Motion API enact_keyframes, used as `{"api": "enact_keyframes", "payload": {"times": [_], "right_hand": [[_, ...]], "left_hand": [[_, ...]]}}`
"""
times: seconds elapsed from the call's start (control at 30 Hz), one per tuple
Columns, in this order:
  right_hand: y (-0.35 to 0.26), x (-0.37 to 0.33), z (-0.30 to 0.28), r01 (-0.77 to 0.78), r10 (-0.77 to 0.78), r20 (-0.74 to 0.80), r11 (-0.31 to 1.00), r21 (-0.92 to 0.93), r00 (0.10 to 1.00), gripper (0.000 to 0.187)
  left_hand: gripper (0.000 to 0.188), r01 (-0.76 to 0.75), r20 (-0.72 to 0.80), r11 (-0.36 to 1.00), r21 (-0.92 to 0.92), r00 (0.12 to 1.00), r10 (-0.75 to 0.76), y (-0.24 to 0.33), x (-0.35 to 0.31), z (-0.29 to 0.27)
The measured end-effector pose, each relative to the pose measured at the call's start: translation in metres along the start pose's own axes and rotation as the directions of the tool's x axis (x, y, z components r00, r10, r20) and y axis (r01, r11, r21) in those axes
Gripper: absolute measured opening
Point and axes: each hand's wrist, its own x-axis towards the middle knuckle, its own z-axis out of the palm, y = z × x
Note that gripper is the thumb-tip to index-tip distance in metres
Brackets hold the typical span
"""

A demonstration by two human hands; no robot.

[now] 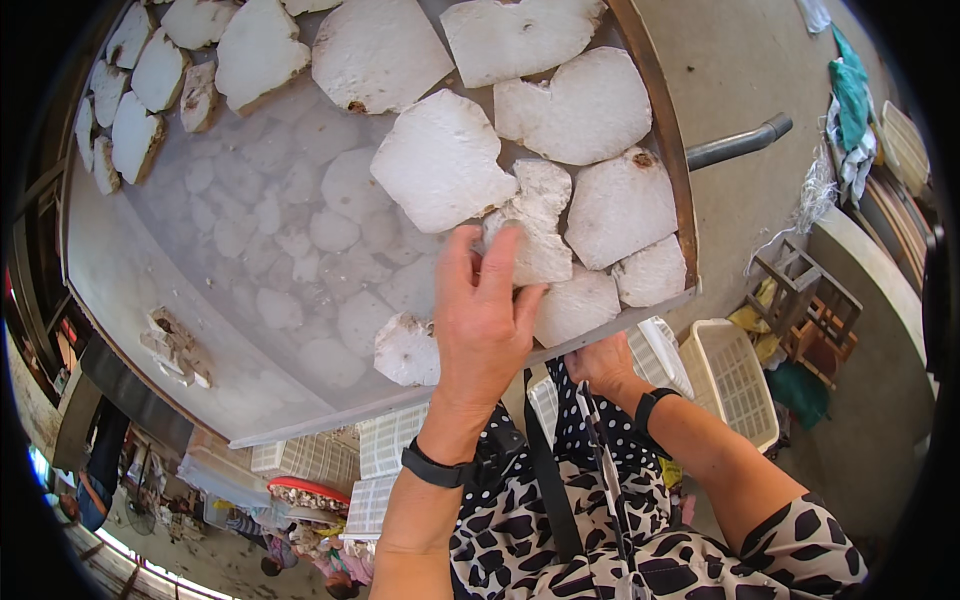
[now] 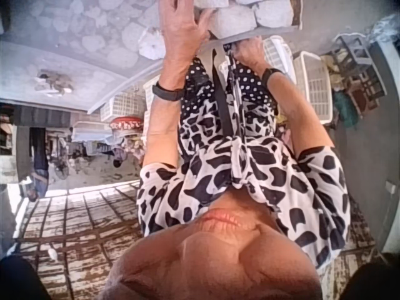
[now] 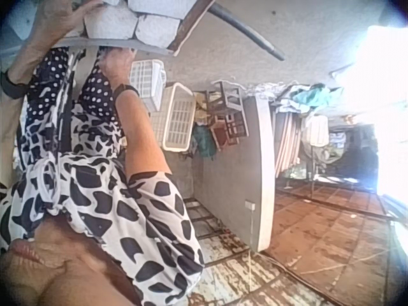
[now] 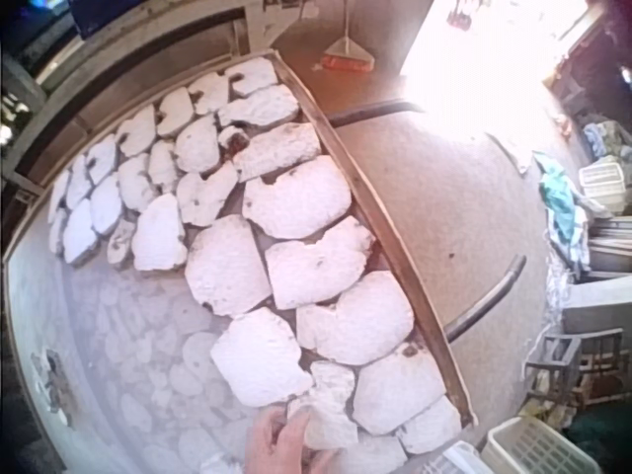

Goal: The person picks up white food slices from a tray and arranges them, then moves to a separate container to retrieve a stack of similar slices and places them individually onto the large tray.

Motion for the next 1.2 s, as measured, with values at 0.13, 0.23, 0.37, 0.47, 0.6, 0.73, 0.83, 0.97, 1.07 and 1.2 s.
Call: {"api": "enact_keyframes", "payload": {"times": [0.13, 0.23, 0.37, 0.47, 0.6, 0.73, 0.83, 0.97, 1.07, 1.2], "right_hand": [[0.004, 0.0, 0.003, 0.027, -0.027, -0.001, 0.999, -0.041, 1.0, 0.036], [0.003, 0.0, 0.005, 0.026, -0.026, -0.02, 0.999, -0.038, 0.999, 0.035], [0.006, 0.0, 0.006, 0.031, -0.033, -0.031, 0.998, -0.062, 0.999, 0.033], [0.0, 0.0, -0.002, 0.011, -0.012, -0.019, 0.999, -0.044, 1.0, 0.033], [0.007, 0.0, 0.002, 0.044, -0.047, -0.061, 0.998, -0.052, 0.997, 0.032], [0.001, 0.004, 0.009, 0.029, -0.028, 0.033, 0.999, -0.037, 0.999, 0.03], [0.009, 0.004, 0.026, 0.2, -0.187, -0.267, 0.98, 0.022, 0.945, 0.034], [0.022, 0.0, 0.028, 0.049, -0.055, -0.034, 0.988, -0.144, 0.998, 0.029], [0.016, 0.001, 0.029, 0.105, -0.128, -0.179, 0.986, -0.131, 0.976, 0.022], [-0.008, 0.004, 0.027, 0.109, -0.129, -0.134, 0.983, -0.144, 0.983, 0.024]], "left_hand": [[0.061, -0.036, -0.071, 0.999, 0.041, 0.997, 0.039, -0.005, 0.0, 0.003], [0.059, -0.048, -0.075, 0.998, 0.04, 0.996, 0.051, -0.007, 0.001, 0.003], [0.059, -0.061, -0.082, 0.998, 0.024, 0.995, 0.063, -0.005, 0.004, 0.004], [0.059, -0.042, -0.094, 0.999, 0.009, 0.995, 0.042, -0.005, 0.002, 0.009], [0.059, -0.046, -0.111, 0.999, -0.01, 0.993, 0.044, -0.005, 0.005, 0.012], [0.058, -0.062, -0.108, 0.996, 0.069, 0.992, 0.069, -0.009, 0.004, 0.002], [0.063, -0.028, -0.042, 1.0, 0.011, 0.999, 0.029, -0.009, -0.002, -0.011], [0.051, -0.005, -0.299, 0.963, 0.271, 0.95, 0.089, -0.031, -0.014, -0.072], [0.047, 0.38, -0.546, 0.859, 0.342, 0.824, -0.148, -0.1, -0.037, -0.157], [0.082, 0.604, -0.706, 0.561, 0.567, 0.706, -0.047, -0.189, -0.064, -0.279]]}}
